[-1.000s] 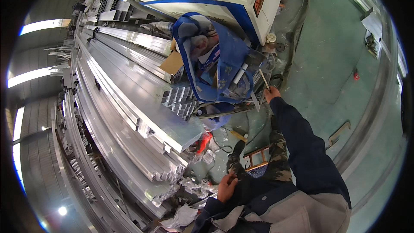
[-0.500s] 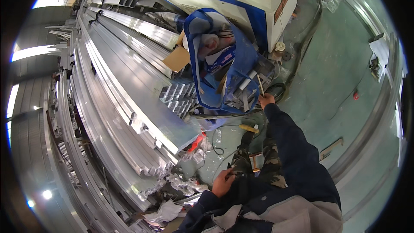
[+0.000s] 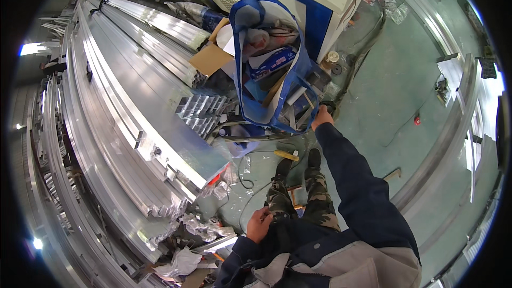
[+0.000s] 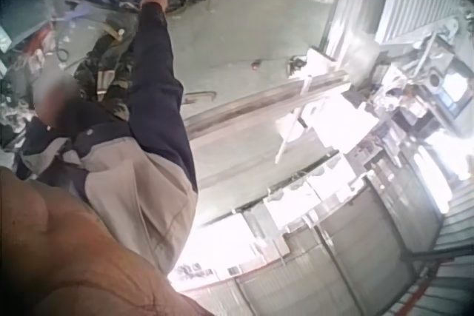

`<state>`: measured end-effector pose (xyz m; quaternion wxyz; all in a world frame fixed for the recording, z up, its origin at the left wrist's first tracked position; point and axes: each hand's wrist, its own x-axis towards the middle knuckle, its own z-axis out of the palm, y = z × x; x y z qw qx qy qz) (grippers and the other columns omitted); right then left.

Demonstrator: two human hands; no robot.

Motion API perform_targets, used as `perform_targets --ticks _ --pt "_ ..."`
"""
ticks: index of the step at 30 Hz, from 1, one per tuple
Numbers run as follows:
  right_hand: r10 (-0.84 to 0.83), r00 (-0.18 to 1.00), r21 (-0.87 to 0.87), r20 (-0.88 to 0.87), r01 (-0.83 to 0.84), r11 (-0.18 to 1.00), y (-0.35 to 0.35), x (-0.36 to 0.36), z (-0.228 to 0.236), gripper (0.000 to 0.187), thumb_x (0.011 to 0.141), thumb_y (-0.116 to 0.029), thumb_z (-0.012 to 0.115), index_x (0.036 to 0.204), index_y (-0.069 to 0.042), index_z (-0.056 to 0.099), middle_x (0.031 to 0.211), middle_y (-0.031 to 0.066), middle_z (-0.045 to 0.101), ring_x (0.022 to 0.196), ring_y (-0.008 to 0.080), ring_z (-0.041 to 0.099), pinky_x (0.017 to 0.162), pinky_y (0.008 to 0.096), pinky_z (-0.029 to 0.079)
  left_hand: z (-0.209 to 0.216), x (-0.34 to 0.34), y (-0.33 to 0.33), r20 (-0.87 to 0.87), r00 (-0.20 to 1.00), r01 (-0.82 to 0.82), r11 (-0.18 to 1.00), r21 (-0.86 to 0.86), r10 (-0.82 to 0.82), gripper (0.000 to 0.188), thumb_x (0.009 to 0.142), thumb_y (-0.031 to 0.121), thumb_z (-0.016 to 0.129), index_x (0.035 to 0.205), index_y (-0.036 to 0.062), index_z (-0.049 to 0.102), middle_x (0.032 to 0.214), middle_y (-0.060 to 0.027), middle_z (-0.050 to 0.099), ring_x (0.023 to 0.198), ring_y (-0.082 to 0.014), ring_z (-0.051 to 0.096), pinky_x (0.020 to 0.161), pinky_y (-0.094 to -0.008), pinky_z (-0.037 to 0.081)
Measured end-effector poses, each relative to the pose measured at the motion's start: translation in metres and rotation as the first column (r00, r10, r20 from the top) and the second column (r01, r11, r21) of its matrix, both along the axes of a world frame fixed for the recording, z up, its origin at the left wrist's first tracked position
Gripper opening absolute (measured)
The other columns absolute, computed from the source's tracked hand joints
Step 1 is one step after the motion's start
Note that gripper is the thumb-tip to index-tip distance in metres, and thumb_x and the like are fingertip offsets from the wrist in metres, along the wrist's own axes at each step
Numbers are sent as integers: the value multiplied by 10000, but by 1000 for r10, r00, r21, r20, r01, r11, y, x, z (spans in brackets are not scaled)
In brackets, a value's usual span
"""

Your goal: The person uses a set square and a pencil to mark straight lines along a long metal profile. They repeatedly reposition the square and draw lines on the metal surface, then set the tools aside.

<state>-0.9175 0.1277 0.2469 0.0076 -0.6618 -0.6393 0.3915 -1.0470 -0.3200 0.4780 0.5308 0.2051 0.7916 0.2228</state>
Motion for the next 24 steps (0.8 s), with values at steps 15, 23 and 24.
perform_targets --ticks 15,23,24 --pt "133 989 72 69 -138 988 26 -48 35 379 1085 -434 723 1318 -135 744 1242 200 772 1077 487 743 926 643 630 -5 2 -26 1 998 -62 997 37 62 457 1084 165 778 1482 -39 687 1239 -127 789 1035 -199 776 907 -337 622" --pt "164 985 42 61 -167 985 25 -72 21 334 1085 -385 733 1306 -138 762 1284 185 768 1131 468 730 959 622 629 -10 -12 -48 -38 999 7 1000 26 -6 470 1073 187 788 1478 -34 697 1235 -117 794 1036 -196 782 923 -342 621" --pt "163 985 49 64 -166 985 24 -71 18 334 1093 -381 723 1310 -131 758 1270 185 773 1133 463 731 958 619 628 -11 -17 -43 -65 997 43 998 37 -40 471 1082 183 779 1490 -34 689 1241 -107 798 1032 -176 783 913 -331 620"
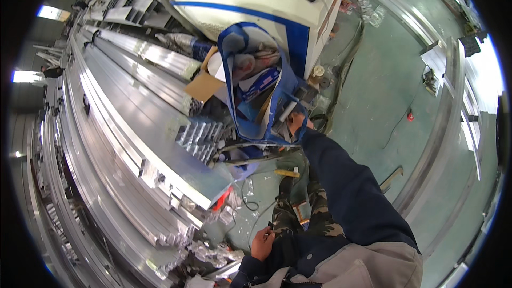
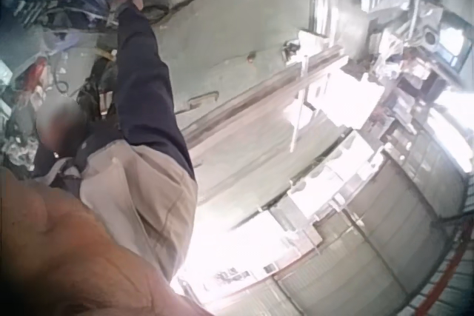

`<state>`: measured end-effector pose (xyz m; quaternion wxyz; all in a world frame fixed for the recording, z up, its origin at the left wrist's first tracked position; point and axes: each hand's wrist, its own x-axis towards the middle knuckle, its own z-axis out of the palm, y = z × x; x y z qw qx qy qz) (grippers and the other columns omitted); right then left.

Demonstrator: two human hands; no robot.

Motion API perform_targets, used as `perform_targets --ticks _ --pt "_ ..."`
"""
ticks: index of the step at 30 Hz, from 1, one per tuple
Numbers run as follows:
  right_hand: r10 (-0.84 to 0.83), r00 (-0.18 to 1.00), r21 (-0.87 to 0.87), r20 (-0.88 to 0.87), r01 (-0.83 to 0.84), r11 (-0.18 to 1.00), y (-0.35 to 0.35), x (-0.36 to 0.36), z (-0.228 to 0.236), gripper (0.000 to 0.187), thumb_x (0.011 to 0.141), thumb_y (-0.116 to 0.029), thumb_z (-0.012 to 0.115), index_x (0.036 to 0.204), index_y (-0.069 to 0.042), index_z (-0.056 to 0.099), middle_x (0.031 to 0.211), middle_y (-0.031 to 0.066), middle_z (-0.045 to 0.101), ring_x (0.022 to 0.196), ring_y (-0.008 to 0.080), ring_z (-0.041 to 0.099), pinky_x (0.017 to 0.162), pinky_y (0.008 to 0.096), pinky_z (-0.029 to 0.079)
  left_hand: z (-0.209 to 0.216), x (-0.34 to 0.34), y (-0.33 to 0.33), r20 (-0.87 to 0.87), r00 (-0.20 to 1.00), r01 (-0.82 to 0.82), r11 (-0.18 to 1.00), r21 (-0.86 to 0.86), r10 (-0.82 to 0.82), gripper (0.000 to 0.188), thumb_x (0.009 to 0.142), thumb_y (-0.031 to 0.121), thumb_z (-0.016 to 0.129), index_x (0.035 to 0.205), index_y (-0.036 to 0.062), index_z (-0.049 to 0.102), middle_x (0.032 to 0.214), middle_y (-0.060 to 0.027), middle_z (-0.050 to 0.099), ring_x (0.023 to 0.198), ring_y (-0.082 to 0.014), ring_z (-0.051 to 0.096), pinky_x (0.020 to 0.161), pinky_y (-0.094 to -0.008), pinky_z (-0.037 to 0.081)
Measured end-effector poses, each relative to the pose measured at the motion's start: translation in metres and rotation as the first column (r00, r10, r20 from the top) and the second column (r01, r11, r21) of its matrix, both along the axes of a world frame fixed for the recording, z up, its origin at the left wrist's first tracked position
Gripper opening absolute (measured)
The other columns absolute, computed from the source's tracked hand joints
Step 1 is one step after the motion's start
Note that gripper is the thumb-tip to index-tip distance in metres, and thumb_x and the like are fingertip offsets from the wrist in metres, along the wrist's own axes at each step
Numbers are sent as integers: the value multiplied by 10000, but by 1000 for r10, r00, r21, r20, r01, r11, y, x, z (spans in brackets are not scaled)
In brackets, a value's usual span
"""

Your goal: The person uses a set square and a pencil to mark straight lines along a long metal profile. They repeatedly reposition the square and draw lines on the metal surface, then set the tools aside.

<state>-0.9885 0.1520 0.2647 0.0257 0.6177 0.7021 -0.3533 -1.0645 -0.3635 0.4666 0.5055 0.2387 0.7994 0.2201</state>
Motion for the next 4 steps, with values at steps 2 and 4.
perform_targets --ticks 2,4 --pt "38 999 43 -15 -37 998 -5 11 -7 332 1106 -385 705 1312 -129 754 1257 184 776 1134 445 736 965 613 627 8 -9 18 35 999 13 1000 -4 -13 486 1075 194 785 1498 -26 688 1245 -107 800 1039 -172 784 912 -330 619" --pt "18 1000 59 -5 -17 998 -13 37 -10 331 1113 -386 696 1313 -129 753 1251 183 778 1135 436 739 969 610 627 15 -15 29 62 996 57 998 15 -58 492 1072 203 791 1499 -19 691 1251 -108 802 1035 -171 785 913 -330 619"
